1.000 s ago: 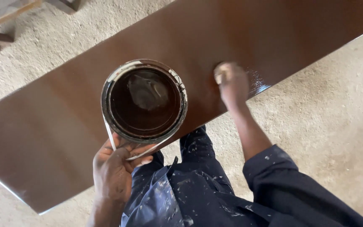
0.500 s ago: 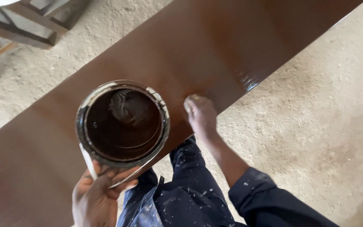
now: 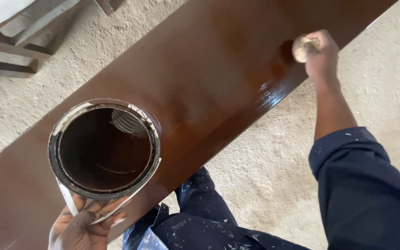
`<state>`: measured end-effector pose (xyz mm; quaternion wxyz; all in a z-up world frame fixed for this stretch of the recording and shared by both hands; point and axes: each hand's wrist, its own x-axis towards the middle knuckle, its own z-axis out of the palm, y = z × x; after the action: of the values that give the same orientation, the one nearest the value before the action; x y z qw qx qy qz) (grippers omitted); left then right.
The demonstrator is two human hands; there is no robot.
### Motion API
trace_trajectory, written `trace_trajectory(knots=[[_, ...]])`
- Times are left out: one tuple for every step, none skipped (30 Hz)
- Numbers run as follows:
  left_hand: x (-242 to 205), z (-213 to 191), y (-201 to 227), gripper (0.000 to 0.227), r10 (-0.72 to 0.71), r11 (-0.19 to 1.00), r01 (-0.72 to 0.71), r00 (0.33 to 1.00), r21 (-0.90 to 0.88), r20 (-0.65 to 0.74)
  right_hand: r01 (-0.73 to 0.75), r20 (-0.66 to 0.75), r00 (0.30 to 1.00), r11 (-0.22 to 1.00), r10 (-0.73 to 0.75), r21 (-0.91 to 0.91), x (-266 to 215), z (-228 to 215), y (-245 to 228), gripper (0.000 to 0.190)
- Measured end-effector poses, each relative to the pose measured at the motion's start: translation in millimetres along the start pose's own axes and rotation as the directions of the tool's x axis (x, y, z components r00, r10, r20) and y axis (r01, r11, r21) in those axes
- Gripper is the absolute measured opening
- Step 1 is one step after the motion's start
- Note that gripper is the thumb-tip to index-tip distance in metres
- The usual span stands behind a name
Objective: Applying dark wood stain to a long wooden furniture component using a sponge
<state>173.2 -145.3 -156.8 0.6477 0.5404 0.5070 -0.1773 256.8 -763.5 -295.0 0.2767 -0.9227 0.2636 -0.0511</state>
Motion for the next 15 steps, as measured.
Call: trace_trajectory(knots=[[4,-2,-1,0.04,-0.001,1.0,0.001,1.0,0.006,0.004,-0.006,-0.003,1.0,1.0,0.006,-0.001,-7,17,8,0.023],[7,-6,-2,0.035,0.05,0.999,-0.048,0.997,-0.025,0.05,-0.004,0.005,1.0,0.999,0.005,-0.037,-15,35,15,0.017],[11,-11,-2,0.031,0.1,0.994,-0.095,0.99,-0.058,0.096,-0.002,0.015,1.0,0.997,0.003,-0.072,-23,53,20,0.011],[9,-10,1,0.031,0.105,0.994,-0.101,0.99,-0.052,0.091,-0.005,0.017,1.0,0.998,0.006,-0.063,-43,68,14,0.011],[8,-10,4,0.016,0.125,0.99,-0.113,0.982,-0.087,0.139,0.092,0.016,0.996,0.99,-0.091,-0.111,-63,82,7,0.012],[4,-13,9,0.023,0.142,0.986,-0.123,0.972,-0.113,0.185,0.181,0.022,0.983,0.971,-0.18,-0.153,-89,98,-1,0.015],[3,-14,15,0.023,0.145,0.987,-0.129,0.973,-0.099,0.177,0.172,0.026,0.985,0.975,-0.17,-0.14,-119,113,-25,0.015],[5,-14,20,0.024,0.129,0.988,-0.106,0.966,-0.109,0.224,0.123,0.054,0.992,0.984,-0.117,-0.127,-146,127,-49,0.014],[6,-14,25,0.024,0.113,0.99,-0.083,0.956,-0.118,0.27,0.073,0.084,0.994,0.991,-0.064,-0.114,-173,140,-73,0.014],[4,-13,31,0.024,0.116,0.99,-0.09,0.956,-0.108,0.271,0.065,0.081,0.995,0.992,-0.056,-0.106,-204,152,-99,0.014],[3,-12,37,0.018,0.137,0.99,-0.116,0.939,-0.084,0.315,0.084,0.088,0.993,0.995,-0.079,-0.061,-234,164,-126,0.012],[2,-10,43,0.014,0.154,0.988,-0.141,0.921,-0.061,0.357,0.103,0.096,0.99,0.995,-0.101,-0.017,-263,176,-154,0.01],[5,-14,48,0.014,0.155,0.988,-0.146,0.922,-0.051,0.356,0.095,0.095,0.991,0.995,-0.093,-0.009,-294,196,-178,0.01],[9,-16,50,0.018,0.134,0.99,-0.109,0.924,-0.088,0.359,0.162,0.119,0.981,0.985,-0.155,-0.051,-323,212,-199,0.006],[12,-18,53,0.029,0.112,0.99,-0.071,0.925,-0.125,0.362,0.23,0.146,0.966,0.969,-0.215,-0.091,-352,229,-220,0.007]])
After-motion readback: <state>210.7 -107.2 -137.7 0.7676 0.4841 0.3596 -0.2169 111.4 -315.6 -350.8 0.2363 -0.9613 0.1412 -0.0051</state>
